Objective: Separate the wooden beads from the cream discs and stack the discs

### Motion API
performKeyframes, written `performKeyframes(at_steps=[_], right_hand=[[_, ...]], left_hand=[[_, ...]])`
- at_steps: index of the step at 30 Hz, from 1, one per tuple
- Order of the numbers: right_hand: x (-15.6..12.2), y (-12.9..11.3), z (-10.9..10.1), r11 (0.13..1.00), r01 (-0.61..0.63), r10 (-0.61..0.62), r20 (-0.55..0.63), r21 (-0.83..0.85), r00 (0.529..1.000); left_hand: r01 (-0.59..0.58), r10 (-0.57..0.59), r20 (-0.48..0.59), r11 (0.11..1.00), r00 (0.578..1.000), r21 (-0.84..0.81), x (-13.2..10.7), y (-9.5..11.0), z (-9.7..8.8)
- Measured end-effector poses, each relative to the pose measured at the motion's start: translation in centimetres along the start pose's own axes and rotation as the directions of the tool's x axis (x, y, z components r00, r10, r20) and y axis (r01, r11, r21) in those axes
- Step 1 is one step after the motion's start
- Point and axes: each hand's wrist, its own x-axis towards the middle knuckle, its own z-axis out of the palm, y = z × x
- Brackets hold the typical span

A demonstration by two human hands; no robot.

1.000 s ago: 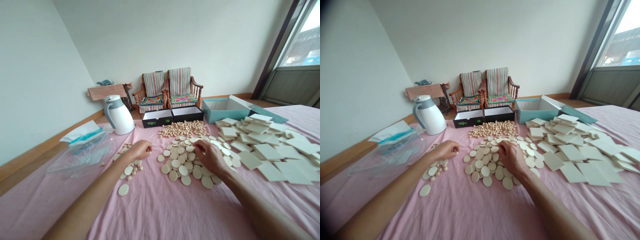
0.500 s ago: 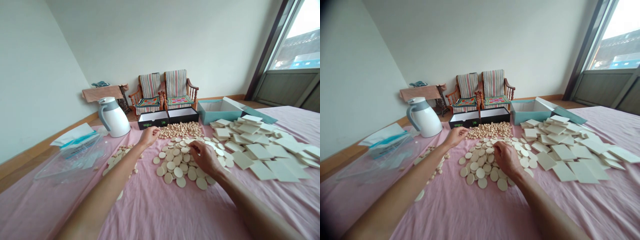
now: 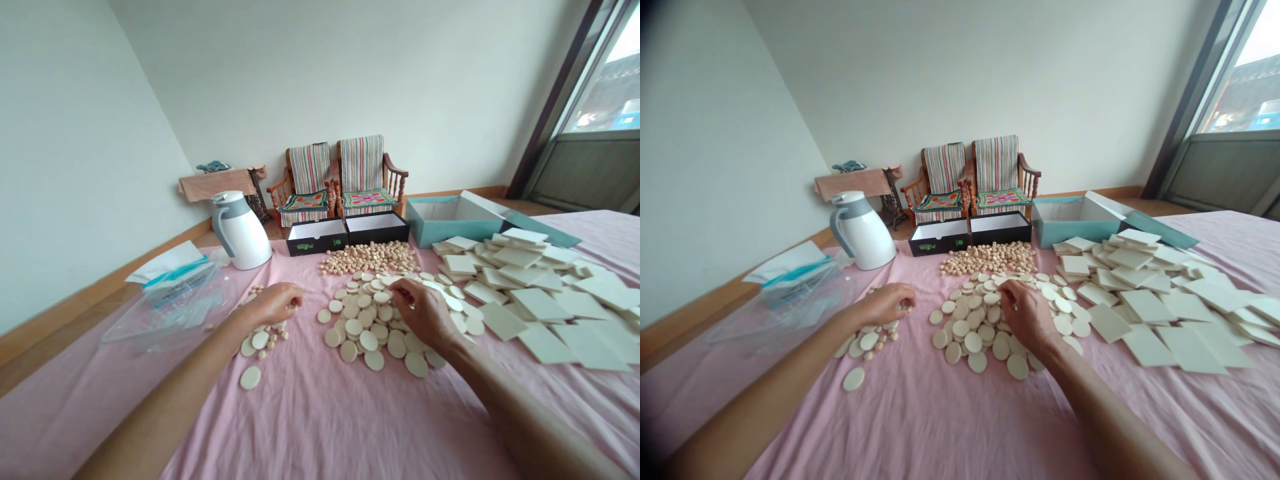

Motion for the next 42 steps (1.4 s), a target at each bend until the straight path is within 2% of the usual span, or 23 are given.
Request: performKeyframes(at_steps=[3,6,9,11,13,16,18,21,24,26,29,31,34,37,42], right_hand=[[0.0,0.0,0.0,1.000,-0.015,0.015,0.009,0.006,1.000],[0.0,-0.1,-0.1,1.000,-0.017,0.017,0.011,0.017,1.000],[0.0,0.0,-0.1,1.000,-0.014,0.014,0.005,0.026,1.000],[0.0,0.0,-0.1,1.000,-0.013,0.013,0.003,0.026,1.000],[0.0,0.0,-0.1,1.000,-0.015,0.015,0.005,0.021,1.000],[0.1,0.0,-0.1,1.000,-0.019,0.019,0.008,0.012,1.000],[0.0,-0.1,-0.1,1.000,-0.018,0.018,0.008,0.010,1.000],[0.0,0.0,0.0,1.000,-0.011,0.011,0.004,0.006,1.000],[-0.1,0.1,0.2,1.000,0.002,-0.002,0.009,0.003,1.000],[-0.1,0.1,0.2,1.000,0.009,-0.009,0.012,0.000,1.000],[-0.1,0.1,0.2,1.000,0.026,-0.026,0.009,-0.006,1.000],[-0.2,0.1,0.1,0.999,0.038,-0.038,0.013,-0.008,0.999],[-0.2,0.1,0.1,0.999,0.041,-0.040,0.014,-0.007,0.999],[-0.2,0.2,0.2,0.999,0.038,-0.038,0.005,0.000,0.999],[-0.3,0.1,0.2,0.999,0.031,-0.031,0.012,-0.009,0.999]], left_hand=[[0.013,-0.013,-0.002,0.999,1.000,0.036,0.4,0.0,0.3],[0.046,-0.046,-0.044,0.999,0.998,0.004,1.5,0.3,0.4],[0.059,-0.066,-0.084,0.995,0.994,-0.084,3.7,1.2,0.5],[0.073,-0.100,-0.157,0.984,0.983,-0.165,5.6,1.9,0.6],[0.098,-0.174,-0.305,0.964,0.936,-0.249,7.2,2.6,0.6],[0.099,-0.248,-0.492,0.946,0.834,-0.309,8.4,3.0,0.5],[0.087,-0.240,-0.519,0.949,0.820,-0.302,7.9,2.8,0.5],[0.122,-0.254,-0.463,0.947,0.849,-0.297,5.6,1.8,0.6],[0.216,-0.318,-0.372,0.932,0.872,-0.290,2.3,0.0,0.4],[0.319,-0.384,-0.277,0.914,0.881,-0.252,0.2,-1.3,0.0],[0.445,-0.466,-0.187,0.884,0.865,-0.144,-2.3,-2.9,-0.4],[0.464,-0.472,-0.174,0.881,0.864,-0.091,-3.3,-3.2,-0.2],[0.448,-0.450,-0.206,0.892,0.869,-0.055,-3.7,-2.4,0.7],[0.419,-0.409,-0.264,0.908,0.874,-0.019,-3.4,-0.7,1.9],[0.295,-0.278,-0.290,0.955,0.916,0.017,-2.8,2.5,2.8]])
